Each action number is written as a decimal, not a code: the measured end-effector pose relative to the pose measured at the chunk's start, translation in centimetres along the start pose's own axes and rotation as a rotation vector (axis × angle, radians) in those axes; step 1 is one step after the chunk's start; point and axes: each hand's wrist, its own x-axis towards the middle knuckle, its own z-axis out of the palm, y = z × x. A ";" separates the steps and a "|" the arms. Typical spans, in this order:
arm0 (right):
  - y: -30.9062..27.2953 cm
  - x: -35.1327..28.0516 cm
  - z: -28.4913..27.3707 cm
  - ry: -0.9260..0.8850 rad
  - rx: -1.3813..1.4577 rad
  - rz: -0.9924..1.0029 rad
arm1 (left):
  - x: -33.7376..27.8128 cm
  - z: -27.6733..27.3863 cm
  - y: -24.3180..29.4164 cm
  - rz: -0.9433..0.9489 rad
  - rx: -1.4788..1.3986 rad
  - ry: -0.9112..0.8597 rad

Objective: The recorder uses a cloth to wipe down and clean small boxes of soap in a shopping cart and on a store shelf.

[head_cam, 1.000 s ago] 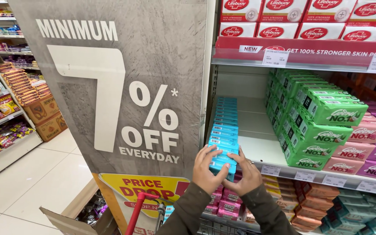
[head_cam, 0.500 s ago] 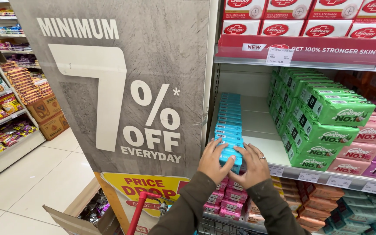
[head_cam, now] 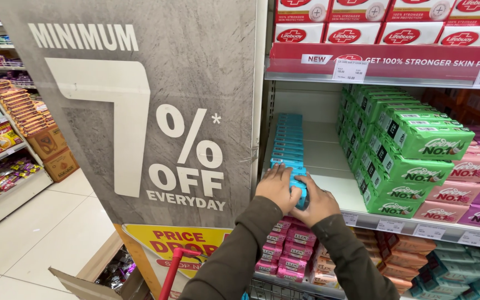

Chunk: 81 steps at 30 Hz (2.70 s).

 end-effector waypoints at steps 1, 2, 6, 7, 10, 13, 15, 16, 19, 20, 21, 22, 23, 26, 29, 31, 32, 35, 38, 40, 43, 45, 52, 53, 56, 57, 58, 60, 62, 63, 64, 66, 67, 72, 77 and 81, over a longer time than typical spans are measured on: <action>0.4 0.2 0.3 0.002 -0.001 0.003 | 0.3 0.2 -0.2 0.002 -0.002 -0.001; 0.8 0.4 0.6 0.017 -0.032 -0.018 | 0.6 0.4 -0.4 -0.021 -0.001 -0.045; 1.7 1.1 1.0 0.001 -0.111 -0.031 | 1.5 1.6 -1.7 -0.017 -0.001 -0.091; 1.8 1.3 1.0 -0.001 -0.109 -0.027 | 1.8 1.0 -1.6 -0.018 -0.002 -0.095; 2.4 2.1 0.9 -0.098 -0.155 0.009 | 2.5 -0.3 -1.3 -0.064 -0.064 -0.174; 3.0 2.8 1.0 -0.156 -0.196 0.004 | 2.4 -0.5 -1.3 -0.044 -0.096 -0.100; 3.4 3.1 1.1 -0.167 -0.209 -0.010 | 2.4 0.0 -1.6 -0.042 -0.065 -0.096; 3.3 3.0 1.0 -0.170 -0.210 -0.007 | 2.5 0.2 -1.6 -0.044 -0.068 -0.098; 3.3 3.1 0.8 -0.176 -0.191 -0.006 | 2.5 2.1 -3.1 -0.120 -0.130 -0.152; 3.5 3.2 0.8 -0.190 -0.162 -0.006 | 2.2 3.8 -4.4 -0.086 -0.175 -0.047; 3.6 3.3 0.8 -0.203 -0.133 -0.006 | 2.0 5.6 -5.6 -0.050 -0.220 0.058; 5.0 3.3 1.5 -0.204 -0.134 -0.004 | 1.9 5.3 -5.6 -0.050 -0.222 0.057; 6.3 3.4 2.1 -0.191 -0.038 -0.024 | 1.9 5.0 -5.6 -0.289 -0.591 0.028; 5.9 3.9 1.6 -0.167 0.125 0.026 | 2.6 5.0 -5.9 -0.592 -1.089 0.005; 4.3 4.2 0.9 -0.223 0.136 0.182 | 3.0 5.3 -6.6 -0.745 -1.329 -0.055; 4.0 4.7 1.0 -0.272 0.083 0.264 | 3.5 4.7 -6.7 -0.813 -1.433 -0.137; 4.2 4.6 1.2 -0.288 0.032 0.237 | 3.4 4.3 -6.3 -0.731 -1.419 -0.159; 4.9 4.5 1.4 -0.296 -0.026 0.177 | 3.2 3.7 -5.6 -0.641 -1.386 -0.190; 5.1 4.4 1.6 -0.286 -0.033 0.137 | 2.9 3.6 -5.7 -0.605 -1.375 -0.194; 5.1 4.5 1.6 -0.285 -0.036 0.136 | 2.9 3.9 -5.9 -0.583 -1.388 -0.193; 6.5 4.4 2.4 -0.270 0.024 0.201 | 2.9 4.2 -5.9 -0.621 -1.426 -0.187; 9.3 4.5 4.1 -0.187 0.159 0.160 | 3.0 3.9 -5.7 -0.669 -1.408 -0.163; 6.4 4.7 2.4 -0.291 0.052 0.200 | 2.8 4.5 -6.1 -0.678 -1.384 -0.179; 6.0 4.7 2.2 -0.303 0.026 0.208 | 2.7 4.6 -6.1 -0.647 -1.374 -0.177; 6.5 4.7 2.3 -0.308 0.056 0.238 | 2.5 4.8 -6.3 -0.617 -1.375 -0.172; 6.9 4.6 2.4 -0.301 0.110 0.259 | 2.5 4.8 -6.4 -0.616 -1.389 -0.167; 7.0 4.6 2.5 -0.301 0.110 0.261 | 2.5 4.8 -6.3 -0.617 -1.390 -0.169; 7.2 4.6 2.6 -0.269 0.194 0.249 | 2.6 4.7 -6.2 -0.725 -1.389 -0.170; 6.7 4.7 2.3 -0.282 0.157 0.244 | 2.6 4.2 -5.9 -0.666 -1.393 -0.172; 6.4 4.7 2.2 -0.293 0.122 0.239 | 2.6 3.9 -5.8 -0.606 -1.395 -0.175; 6.1 4.7 2.1 -0.293 0.122 0.239 | 2.6 4.0 -5.9 -0.607 -1.394 -0.174; 5.7 4.6 1.8 -0.301 0.058 0.211 | 2.5 4.3 -6.0 -0.601 -1.395 -0.170; 5.7 4.5 1.8 -0.302 0.058 0.213 | 2.4 4.4 -6.0 -0.603 -1.395 -0.171; 6.7 4.2 2.3 -0.223 0.137 0.142 | 2.2 5.1 -6.0 -0.732 -1.225 -0.162; 6.5 4.2 2.2 -0.192 0.149 0.129 | 2.4 3.9 -5.2 -0.799 -1.146 -0.195; 3.6 4.3 0.7 -0.249 0.058 0.241 | 2.3 3.7 -5.0 -0.813 -1.137 -0.185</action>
